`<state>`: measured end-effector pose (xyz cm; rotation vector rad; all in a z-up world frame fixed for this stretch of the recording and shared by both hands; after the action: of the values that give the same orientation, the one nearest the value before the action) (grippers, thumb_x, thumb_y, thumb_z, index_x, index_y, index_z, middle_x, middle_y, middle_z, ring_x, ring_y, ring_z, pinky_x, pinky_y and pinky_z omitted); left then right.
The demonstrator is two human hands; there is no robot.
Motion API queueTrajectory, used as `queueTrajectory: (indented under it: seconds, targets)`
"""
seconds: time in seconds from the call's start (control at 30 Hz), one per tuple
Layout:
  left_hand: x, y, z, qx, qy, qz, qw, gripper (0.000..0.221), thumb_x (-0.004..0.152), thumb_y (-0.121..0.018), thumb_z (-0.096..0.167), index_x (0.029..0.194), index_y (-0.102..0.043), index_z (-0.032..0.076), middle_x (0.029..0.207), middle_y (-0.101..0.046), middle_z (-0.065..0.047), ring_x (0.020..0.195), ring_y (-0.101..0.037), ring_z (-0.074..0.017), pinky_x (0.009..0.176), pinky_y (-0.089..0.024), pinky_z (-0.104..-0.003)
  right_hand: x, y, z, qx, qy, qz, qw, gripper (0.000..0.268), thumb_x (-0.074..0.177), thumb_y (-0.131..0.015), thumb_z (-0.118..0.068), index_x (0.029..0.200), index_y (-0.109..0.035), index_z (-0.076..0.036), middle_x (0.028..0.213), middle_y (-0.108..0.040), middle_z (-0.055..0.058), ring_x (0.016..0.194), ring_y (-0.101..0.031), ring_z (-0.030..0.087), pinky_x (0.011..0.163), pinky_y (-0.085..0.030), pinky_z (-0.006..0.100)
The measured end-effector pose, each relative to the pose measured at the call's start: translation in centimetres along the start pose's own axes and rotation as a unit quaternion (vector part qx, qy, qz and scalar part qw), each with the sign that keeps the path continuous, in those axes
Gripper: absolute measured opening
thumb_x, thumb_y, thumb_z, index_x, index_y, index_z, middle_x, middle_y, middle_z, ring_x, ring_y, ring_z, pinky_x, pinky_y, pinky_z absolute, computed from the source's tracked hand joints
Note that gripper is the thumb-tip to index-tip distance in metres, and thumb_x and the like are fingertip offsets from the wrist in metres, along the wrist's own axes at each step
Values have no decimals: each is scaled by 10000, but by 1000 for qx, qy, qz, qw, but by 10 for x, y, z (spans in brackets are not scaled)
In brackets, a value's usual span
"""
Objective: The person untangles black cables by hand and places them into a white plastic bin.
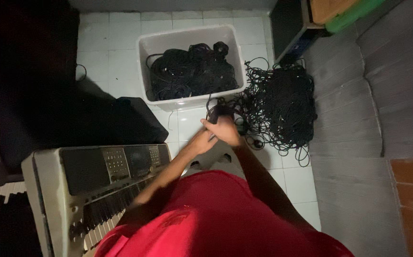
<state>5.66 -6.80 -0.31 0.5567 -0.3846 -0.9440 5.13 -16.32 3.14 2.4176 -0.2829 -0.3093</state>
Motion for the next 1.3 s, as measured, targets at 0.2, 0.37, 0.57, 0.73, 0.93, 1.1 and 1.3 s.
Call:
queueTrajectory:
  seconds: [0.2,0.37,0.57,0.73,0.93,1.1,1.3]
  targets:
    - [12,-8,7,84,-7,-81,993,335,964,-620,281,1181,-707,40,1067,-733,-246,942,-701,-422,906,-536,-514,21,-12,41,-127,-7,75,989,755,911,-616,-674,755,-712,59,684,-654,247,606,-647,365,623,-528,475]
    - [26,-18,16,151,1,-136,979,396,966,-654,379,1161,-717,40,995,-740,-233,813,-728,-353,834,-586,-446,47,-36,95,12,-53,-126,991,771,918,-422,-744,1022,-682,-25,809,-707,171,728,-717,300,696,-589,422]
    - [49,-34,12,165,-60,-63,983,512,820,-752,508,988,-760,24,931,-742,-201,704,-737,-319,680,-602,-424,54,-30,128,87,-40,-220,971,753,1023,-384,-712,1243,-683,-57,843,-670,104,734,-619,237,665,-507,373]
    - [80,10,29,101,8,21,995,694,677,-840,606,962,-709,-13,791,-755,-182,716,-722,-357,702,-582,-434,47,-24,144,308,-47,-334,890,688,1056,-335,-686,1206,-661,-99,727,-643,66,609,-579,167,581,-498,307]
    - [89,14,43,40,49,28,998,705,643,-895,538,1047,-661,10,941,-691,-162,849,-697,-338,748,-547,-428,33,-24,124,466,-119,-335,810,796,1041,-222,-680,930,-666,-28,725,-704,92,609,-686,207,605,-582,329]
    - [94,31,72,105,-113,109,982,798,541,-959,431,1067,-540,1,1019,-599,-213,878,-638,-388,759,-551,-453,24,-9,117,376,42,-324,867,597,1048,-197,-570,1445,-410,-178,924,-725,108,802,-726,189,785,-617,297]
    - [111,7,47,-257,106,-180,944,654,801,-809,67,1316,-411,5,930,-654,-164,623,-716,-207,527,-604,-336,52,-42,169,429,95,-256,861,379,1130,-480,-330,1296,-582,-5,1060,-704,141,887,-706,241,850,-613,387]
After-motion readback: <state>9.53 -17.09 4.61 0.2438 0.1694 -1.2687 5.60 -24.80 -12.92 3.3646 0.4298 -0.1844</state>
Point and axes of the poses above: each hand's wrist, its own x-axis towards the middle knuckle, its own y-axis out of the back of the hand, z = x × y, the point moved 9 cm from there along x, towards the middle knuckle
